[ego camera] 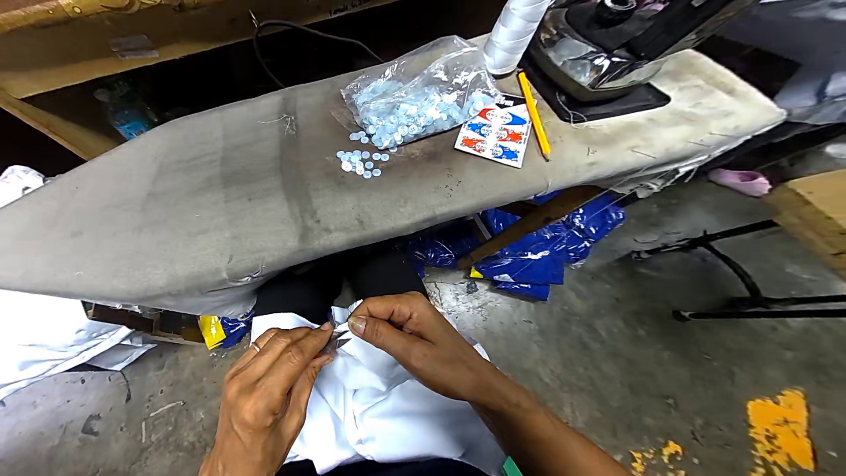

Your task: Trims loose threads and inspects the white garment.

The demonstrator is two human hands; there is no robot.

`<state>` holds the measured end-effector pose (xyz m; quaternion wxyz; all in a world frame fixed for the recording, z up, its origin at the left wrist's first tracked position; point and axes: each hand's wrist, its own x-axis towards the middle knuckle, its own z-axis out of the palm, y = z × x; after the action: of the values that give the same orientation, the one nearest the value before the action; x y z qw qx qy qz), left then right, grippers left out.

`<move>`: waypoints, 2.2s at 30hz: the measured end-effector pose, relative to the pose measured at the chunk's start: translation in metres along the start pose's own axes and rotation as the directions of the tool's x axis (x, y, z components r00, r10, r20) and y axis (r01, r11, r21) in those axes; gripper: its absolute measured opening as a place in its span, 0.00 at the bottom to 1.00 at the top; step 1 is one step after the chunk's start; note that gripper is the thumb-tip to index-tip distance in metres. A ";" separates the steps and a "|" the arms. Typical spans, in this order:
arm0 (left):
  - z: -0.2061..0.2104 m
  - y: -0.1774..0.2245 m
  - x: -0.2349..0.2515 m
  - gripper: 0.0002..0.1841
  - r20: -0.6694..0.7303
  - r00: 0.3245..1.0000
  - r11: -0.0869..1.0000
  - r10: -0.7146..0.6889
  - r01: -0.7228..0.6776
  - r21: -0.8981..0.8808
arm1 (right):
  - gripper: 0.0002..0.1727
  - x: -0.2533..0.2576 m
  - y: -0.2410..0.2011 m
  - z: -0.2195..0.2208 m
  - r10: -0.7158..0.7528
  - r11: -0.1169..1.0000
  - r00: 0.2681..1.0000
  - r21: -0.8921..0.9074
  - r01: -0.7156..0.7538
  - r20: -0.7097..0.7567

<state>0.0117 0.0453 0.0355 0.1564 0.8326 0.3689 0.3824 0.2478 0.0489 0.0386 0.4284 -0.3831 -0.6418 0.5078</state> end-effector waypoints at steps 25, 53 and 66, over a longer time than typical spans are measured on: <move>-0.006 0.011 0.010 0.04 0.154 0.980 0.869 -0.123 0.182 -0.461 | 0.16 -0.001 0.001 0.001 -0.006 0.999 1.000 -0.052 0.005 -0.010; -0.032 -0.003 0.015 0.13 0.226 0.974 0.999 0.028 -0.019 -0.041 | 0.17 0.003 0.000 0.000 -0.063 0.998 0.990 0.022 0.060 0.125; -0.006 0.000 0.010 0.05 0.117 0.987 0.953 -0.107 0.135 -0.271 | 0.06 -0.013 0.001 0.011 -0.297 0.924 0.954 -0.258 0.281 -0.026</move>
<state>0.0115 0.0528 0.0441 0.3133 0.7965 0.3536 0.3773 0.2418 0.0339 0.0347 0.4670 -0.3515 -0.7363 0.3410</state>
